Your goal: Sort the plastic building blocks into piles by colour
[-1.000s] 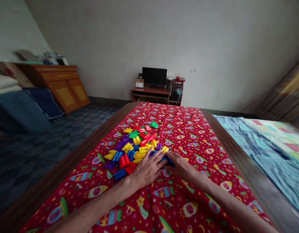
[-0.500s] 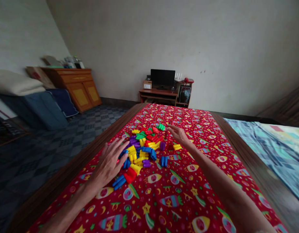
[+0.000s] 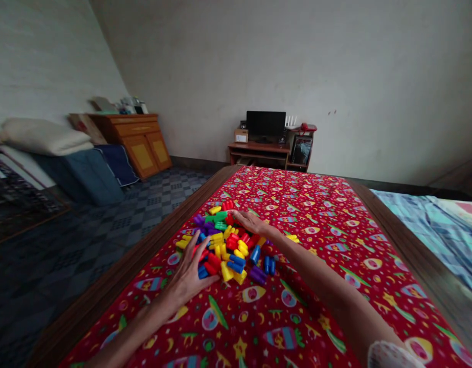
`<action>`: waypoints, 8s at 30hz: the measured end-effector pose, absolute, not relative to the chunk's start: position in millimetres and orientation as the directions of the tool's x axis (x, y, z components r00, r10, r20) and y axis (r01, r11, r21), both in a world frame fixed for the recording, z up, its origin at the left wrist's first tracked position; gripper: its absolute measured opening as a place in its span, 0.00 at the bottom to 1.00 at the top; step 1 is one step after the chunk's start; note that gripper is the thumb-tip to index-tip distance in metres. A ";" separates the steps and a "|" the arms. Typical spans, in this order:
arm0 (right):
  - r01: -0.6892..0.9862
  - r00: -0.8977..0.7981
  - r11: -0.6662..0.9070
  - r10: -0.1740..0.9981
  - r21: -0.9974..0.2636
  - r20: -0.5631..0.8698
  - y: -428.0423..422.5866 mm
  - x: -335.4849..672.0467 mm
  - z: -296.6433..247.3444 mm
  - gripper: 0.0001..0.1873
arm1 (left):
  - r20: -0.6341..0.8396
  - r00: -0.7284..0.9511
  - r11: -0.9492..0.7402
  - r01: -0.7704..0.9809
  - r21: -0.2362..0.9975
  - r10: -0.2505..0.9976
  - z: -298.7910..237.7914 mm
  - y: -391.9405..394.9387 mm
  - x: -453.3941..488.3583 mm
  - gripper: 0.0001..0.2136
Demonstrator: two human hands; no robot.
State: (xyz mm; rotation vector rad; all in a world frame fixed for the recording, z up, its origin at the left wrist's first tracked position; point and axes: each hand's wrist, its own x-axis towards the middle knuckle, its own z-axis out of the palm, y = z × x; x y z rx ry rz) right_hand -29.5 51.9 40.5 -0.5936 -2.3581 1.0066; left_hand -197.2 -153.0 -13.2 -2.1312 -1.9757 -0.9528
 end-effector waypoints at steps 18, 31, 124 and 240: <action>0.581 -0.763 0.811 0.574 -0.076 0.297 -22.8 110.6 0.1 0.44 | 0.443 -0.298 0.142 0.925 0.351 0.845 21.2 -62.4 -304.7 0.22; 0.282 -0.782 0.742 0.545 -0.608 0.302 -3.2 -3.8 60.1 0.20 | 0.456 -0.180 -0.062 0.883 0.466 0.872 23.2 -65.8 -268.1 0.25; 0.370 -0.499 0.576 0.785 -0.729 0.368 -46.8 165.6 53.6 0.22 | 0.402 -0.105 -0.201 0.737 0.646 0.910 30.5 -68.1 -215.7 0.28; 0.539 -0.158 0.363 0.930 -0.760 0.331 67.2 152.9 13.4 0.37 | 0.219 0.021 -0.198 0.514 0.835 0.976 28.9 70.3 -84.5 0.24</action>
